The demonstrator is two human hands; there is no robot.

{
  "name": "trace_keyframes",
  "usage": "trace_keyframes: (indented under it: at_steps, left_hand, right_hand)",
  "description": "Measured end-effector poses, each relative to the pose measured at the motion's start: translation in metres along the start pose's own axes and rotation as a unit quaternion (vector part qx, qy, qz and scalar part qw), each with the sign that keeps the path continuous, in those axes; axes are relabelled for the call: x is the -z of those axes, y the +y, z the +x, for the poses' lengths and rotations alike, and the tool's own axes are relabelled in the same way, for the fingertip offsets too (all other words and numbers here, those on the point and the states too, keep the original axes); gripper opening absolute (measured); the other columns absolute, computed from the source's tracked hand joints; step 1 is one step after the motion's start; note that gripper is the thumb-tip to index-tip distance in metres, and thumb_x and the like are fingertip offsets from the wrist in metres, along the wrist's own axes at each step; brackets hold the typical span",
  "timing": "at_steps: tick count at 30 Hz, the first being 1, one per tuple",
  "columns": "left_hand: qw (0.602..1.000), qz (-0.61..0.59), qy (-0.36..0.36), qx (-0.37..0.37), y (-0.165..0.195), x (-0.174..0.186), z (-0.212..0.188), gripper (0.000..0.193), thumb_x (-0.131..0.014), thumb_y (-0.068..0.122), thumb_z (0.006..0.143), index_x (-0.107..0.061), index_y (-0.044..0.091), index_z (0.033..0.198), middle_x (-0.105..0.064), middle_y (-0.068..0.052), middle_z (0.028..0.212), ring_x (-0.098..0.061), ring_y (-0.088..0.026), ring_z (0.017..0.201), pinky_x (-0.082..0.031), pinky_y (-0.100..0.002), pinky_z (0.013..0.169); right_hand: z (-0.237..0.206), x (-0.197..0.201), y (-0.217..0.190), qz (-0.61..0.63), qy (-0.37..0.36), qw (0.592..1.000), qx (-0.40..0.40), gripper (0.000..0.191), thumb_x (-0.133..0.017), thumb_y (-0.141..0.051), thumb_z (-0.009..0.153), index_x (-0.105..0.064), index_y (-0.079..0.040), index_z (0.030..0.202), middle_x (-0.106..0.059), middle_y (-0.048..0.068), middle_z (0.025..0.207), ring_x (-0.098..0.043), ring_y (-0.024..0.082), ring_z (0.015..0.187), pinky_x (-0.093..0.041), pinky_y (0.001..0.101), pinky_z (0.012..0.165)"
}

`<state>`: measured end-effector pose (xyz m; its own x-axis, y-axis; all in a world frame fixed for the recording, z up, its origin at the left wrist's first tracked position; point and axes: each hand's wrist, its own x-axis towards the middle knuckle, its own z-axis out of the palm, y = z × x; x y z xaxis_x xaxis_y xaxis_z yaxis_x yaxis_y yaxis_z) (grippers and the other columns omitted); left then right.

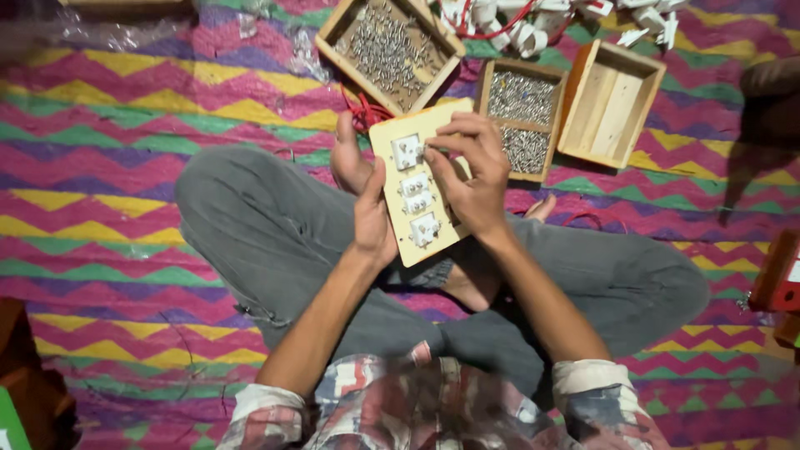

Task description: The person sits cross-legged on the floor and assembles electrical switch and socket plates onto wooden mounting boards. They pick white switch and socket modules, fit them into cutouts on the boards, and press them into place, working on one board and then another.

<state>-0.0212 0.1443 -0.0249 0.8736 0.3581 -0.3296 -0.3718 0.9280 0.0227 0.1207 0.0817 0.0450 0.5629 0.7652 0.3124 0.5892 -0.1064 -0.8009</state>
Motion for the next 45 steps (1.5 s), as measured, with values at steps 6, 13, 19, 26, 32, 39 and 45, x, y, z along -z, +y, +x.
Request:
trace_keyframes:
  at_steps: [6, 13, 19, 26, 32, 39, 45]
  left_hand:
    - [0.998, -0.019, -0.06, -0.001, 0.001, -0.013, 0.001, 0.062, -0.041, 0.052, 0.113, -0.044, 0.005, 0.154, -0.063, -0.012, 0.138, -0.066, -0.025, 0.123, -0.054, -0.041, 0.107]
    - [0.999, -0.002, -0.043, 0.006, 0.002, -0.028, -0.004, 0.064, -0.04, 0.055, 0.11, -0.049, 0.006, 0.149, -0.066, -0.012, 0.131, -0.07, -0.024, 0.113, -0.058, -0.04, 0.098]
    - [0.999, 0.022, -0.028, 0.019, 0.003, -0.03, -0.007, 0.064, -0.041, 0.057, 0.109, -0.051, 0.005, 0.145, -0.068, -0.011, 0.126, -0.071, -0.023, 0.108, -0.06, -0.038, 0.093]
    - [0.999, 0.034, -0.022, 0.03, 0.006, -0.032, -0.009, 0.065, -0.042, 0.059, 0.106, -0.051, 0.006, 0.144, -0.069, -0.011, 0.122, -0.072, -0.022, 0.103, -0.061, -0.037, 0.088]
    - [0.998, -0.01, -0.052, 0.039, 0.009, -0.03, -0.01, 0.064, -0.043, 0.058, 0.11, -0.054, 0.005, 0.143, -0.07, -0.01, 0.118, -0.072, -0.02, 0.1, -0.061, -0.035, 0.085]
    - [0.999, 0.006, -0.028, 0.038, 0.011, -0.031, -0.009, 0.062, -0.043, 0.057, 0.107, -0.055, 0.005, 0.139, -0.07, -0.01, 0.119, -0.072, -0.022, 0.102, -0.061, -0.037, 0.088]
    - [0.999, -0.005, -0.032, 0.032, 0.012, -0.03, -0.009, 0.061, -0.043, 0.056, 0.108, -0.056, 0.006, 0.139, -0.07, -0.011, 0.119, -0.072, -0.023, 0.103, -0.061, -0.037, 0.09]
  right_hand:
    - [0.002, 0.0, -0.007, -0.012, 0.01, 1.0, 0.0, 0.018, -0.084, -0.005, 0.086, -0.076, -0.006, 0.102, -0.069, 0.007, 0.11, -0.06, 0.028, 0.12, -0.048, 0.0425, 0.107]
    - [0.005, 0.004, -0.006, -0.008, -0.004, 1.0, 0.003, 0.022, -0.088, -0.011, 0.081, -0.077, -0.009, 0.099, -0.067, 0.004, 0.103, -0.06, 0.025, 0.108, -0.047, 0.0388, 0.098]
    - [0.005, 0.009, -0.007, -0.033, 0.0, 0.999, 0.029, 0.02, -0.087, -0.012, 0.08, -0.076, -0.01, 0.096, -0.063, 0.004, 0.098, -0.056, 0.025, 0.103, -0.045, 0.0377, 0.095]
    - [0.005, 0.01, -0.004, -0.046, -0.025, 0.998, 0.047, 0.017, -0.085, -0.01, 0.084, -0.074, -0.009, 0.098, -0.065, 0.003, 0.097, -0.056, 0.023, 0.098, -0.044, 0.0371, 0.09]
    - [0.004, 0.008, -0.003, -0.059, -0.028, 0.995, 0.073, 0.016, -0.083, -0.011, 0.087, -0.074, -0.008, 0.1, -0.065, 0.005, 0.098, -0.058, 0.025, 0.099, -0.044, 0.0384, 0.09]
    - [0.002, 0.006, -0.007, -0.064, -0.026, 0.994, 0.085, 0.016, -0.081, -0.008, 0.089, -0.074, -0.008, 0.103, -0.065, 0.007, 0.098, -0.059, 0.026, 0.099, -0.042, 0.0387, 0.09]
    - [0.001, 0.005, -0.007, -0.061, -0.035, 0.995, 0.077, 0.017, -0.078, -0.005, 0.089, -0.075, -0.008, 0.107, -0.066, 0.006, 0.098, -0.06, 0.025, 0.099, -0.042, 0.0386, 0.09]
